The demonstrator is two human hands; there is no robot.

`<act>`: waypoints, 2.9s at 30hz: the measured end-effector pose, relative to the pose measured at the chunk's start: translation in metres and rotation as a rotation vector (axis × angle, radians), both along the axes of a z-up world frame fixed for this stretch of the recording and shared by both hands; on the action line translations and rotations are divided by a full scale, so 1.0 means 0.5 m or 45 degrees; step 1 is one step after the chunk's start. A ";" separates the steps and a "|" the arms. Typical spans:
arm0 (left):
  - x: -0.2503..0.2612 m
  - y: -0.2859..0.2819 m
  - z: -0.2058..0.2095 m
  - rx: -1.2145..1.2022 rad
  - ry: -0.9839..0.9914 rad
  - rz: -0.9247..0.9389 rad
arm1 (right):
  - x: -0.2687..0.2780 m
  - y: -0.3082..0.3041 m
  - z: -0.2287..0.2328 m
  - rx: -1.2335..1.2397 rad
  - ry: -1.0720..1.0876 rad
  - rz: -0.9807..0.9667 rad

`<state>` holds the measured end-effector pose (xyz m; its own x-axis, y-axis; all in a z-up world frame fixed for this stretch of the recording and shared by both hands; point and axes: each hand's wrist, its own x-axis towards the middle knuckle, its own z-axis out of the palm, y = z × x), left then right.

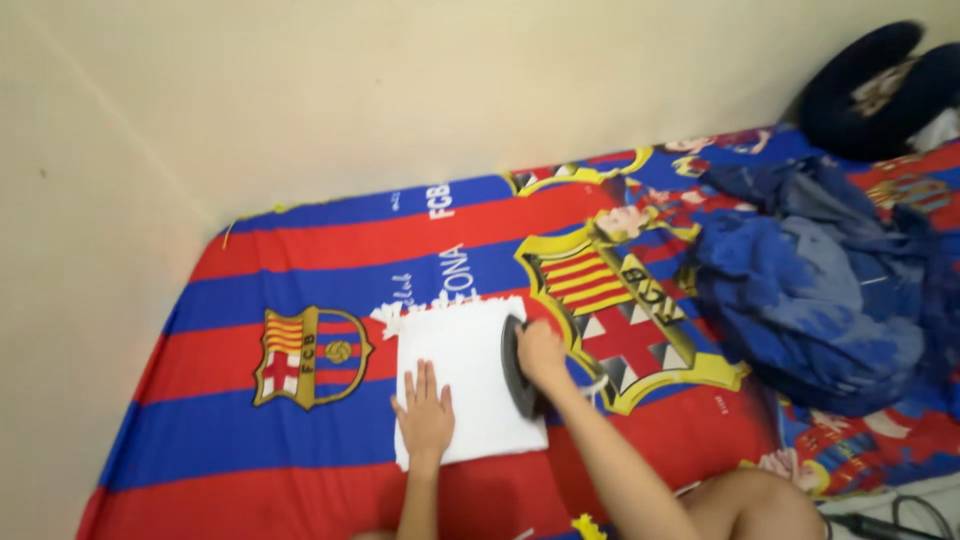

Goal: The person is ironing a white cloth on a bed.

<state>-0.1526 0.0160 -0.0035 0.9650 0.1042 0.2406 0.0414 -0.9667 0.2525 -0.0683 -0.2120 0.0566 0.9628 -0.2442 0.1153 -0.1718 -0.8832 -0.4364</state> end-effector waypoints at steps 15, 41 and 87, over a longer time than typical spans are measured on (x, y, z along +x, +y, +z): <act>-0.009 -0.016 0.010 0.180 0.111 0.098 | 0.051 -0.015 -0.044 -0.077 -0.067 0.003; -0.117 0.006 0.135 0.320 0.816 -0.644 | -0.192 -0.309 0.219 -0.998 -0.314 0.073; -0.045 -0.103 0.169 -0.469 -0.410 0.119 | -0.150 0.029 0.051 0.025 -0.320 0.123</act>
